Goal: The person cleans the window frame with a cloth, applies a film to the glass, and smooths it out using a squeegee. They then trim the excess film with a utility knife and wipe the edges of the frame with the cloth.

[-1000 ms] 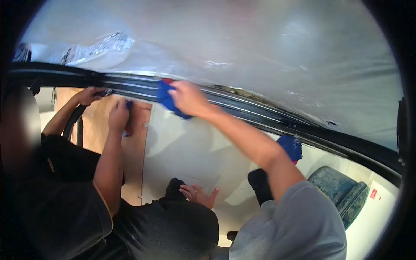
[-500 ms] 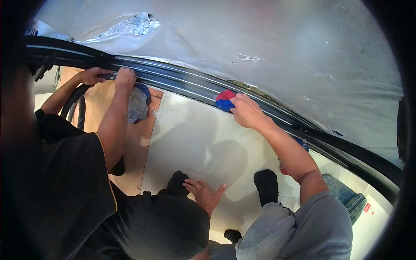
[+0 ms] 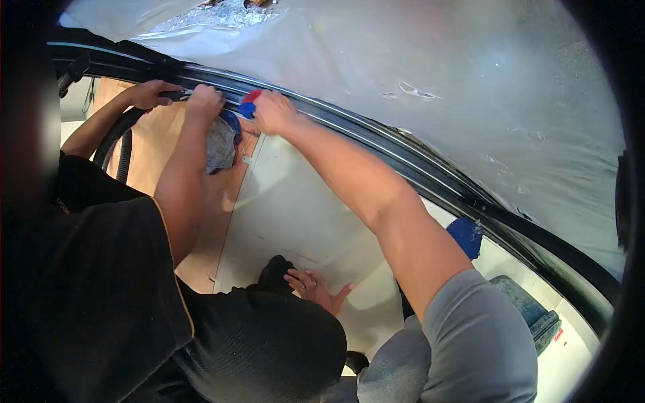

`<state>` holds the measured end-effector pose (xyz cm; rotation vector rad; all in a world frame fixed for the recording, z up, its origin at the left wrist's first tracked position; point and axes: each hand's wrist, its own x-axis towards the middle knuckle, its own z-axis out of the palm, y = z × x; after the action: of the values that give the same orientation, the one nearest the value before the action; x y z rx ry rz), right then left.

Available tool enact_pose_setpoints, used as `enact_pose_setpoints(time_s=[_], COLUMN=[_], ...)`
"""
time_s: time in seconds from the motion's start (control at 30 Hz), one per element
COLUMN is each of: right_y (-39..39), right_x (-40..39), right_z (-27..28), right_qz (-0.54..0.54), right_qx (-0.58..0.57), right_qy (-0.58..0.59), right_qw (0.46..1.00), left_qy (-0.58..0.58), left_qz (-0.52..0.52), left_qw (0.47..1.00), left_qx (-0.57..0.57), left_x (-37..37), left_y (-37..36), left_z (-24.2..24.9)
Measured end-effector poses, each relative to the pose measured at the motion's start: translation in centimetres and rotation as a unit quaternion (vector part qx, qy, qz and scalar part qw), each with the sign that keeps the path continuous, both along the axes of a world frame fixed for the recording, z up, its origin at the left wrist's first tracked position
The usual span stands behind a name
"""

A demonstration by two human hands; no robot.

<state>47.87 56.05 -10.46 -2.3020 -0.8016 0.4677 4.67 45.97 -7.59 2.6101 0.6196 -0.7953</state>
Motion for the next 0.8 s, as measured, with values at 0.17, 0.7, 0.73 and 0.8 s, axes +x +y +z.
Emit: enact_pose_setpoints(time_s=[0.17,0.7,0.73,0.8], right_y=[-2.0,-10.8,-10.0,-8.6], right_x=[2.4,-3.4,-3.1,-1.8], right_z=[5.5,-0.6,-1.3,-0.7], right_qz=[-0.034,0.066,0.061,0.108], right_qx=[-0.005,-0.054,-0.02,-0.068], right_qy=[0.096,-0.125,-0.144,-0.138], right_qw=[0.995,0.989,0.988,0.982], left_qy=[-0.013,0.007,0.01,0.018], left_qz=[0.033,0.043,0.042,0.04], left_qw=[0.999,0.999,0.999,0.999], left_qx=[-0.012,-0.014,-0.015,-0.015], left_x=[0.0,1.0,1.0,0.8], left_y=[-0.3,-0.6,-0.6,-0.6], left_z=[0.0,0.7,0.5,0.4])
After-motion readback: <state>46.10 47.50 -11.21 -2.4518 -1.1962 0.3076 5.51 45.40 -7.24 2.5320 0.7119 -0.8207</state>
